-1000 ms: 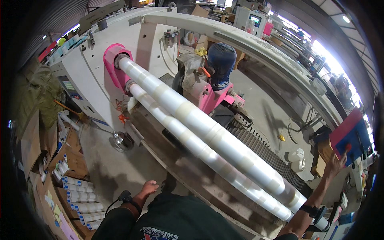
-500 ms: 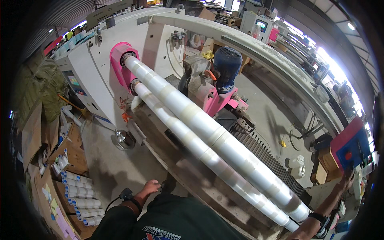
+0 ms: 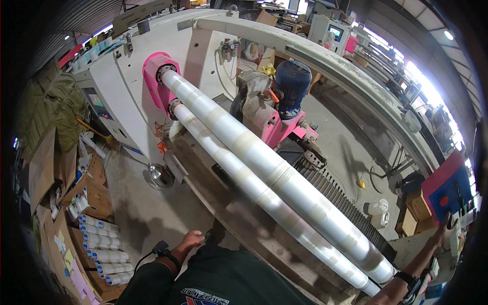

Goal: Operating an industrial winding machine to roll and organize materials.

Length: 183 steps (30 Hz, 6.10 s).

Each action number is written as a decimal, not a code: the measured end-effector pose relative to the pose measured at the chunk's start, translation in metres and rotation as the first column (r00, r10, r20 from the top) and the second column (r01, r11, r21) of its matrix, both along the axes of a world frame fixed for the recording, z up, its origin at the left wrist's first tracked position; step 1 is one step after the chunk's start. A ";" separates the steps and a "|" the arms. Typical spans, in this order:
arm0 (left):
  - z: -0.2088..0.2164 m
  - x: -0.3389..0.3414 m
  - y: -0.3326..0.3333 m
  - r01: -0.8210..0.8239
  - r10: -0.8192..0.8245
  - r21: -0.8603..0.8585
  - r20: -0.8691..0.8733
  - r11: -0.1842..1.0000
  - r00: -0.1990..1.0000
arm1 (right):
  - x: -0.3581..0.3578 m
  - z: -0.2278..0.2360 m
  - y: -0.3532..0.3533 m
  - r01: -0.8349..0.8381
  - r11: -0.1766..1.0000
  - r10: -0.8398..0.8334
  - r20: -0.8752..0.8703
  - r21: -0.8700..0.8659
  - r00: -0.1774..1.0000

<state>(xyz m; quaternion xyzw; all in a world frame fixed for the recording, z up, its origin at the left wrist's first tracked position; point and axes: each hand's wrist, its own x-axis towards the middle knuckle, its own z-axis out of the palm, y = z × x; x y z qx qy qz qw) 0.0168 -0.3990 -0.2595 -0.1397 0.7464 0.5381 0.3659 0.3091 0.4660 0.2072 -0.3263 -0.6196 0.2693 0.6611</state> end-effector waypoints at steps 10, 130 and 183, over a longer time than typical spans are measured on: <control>-0.009 -0.009 -0.001 0.043 -0.043 -0.075 0.003 0.996 0.999 | 0.001 0.050 -0.037 0.156 0.484 -0.803 0.365 0.861 0.472; -0.008 -0.247 -0.377 0.342 -0.326 -0.067 0.173 0.937 0.929 | -0.109 -0.439 -0.977 0.201 0.067 0.655 0.195 -0.977 0.730; -0.017 -0.249 -0.405 0.354 -0.341 -0.034 0.202 0.934 0.918 | -0.126 -0.450 -0.998 0.220 0.087 0.704 0.216 -0.972 0.677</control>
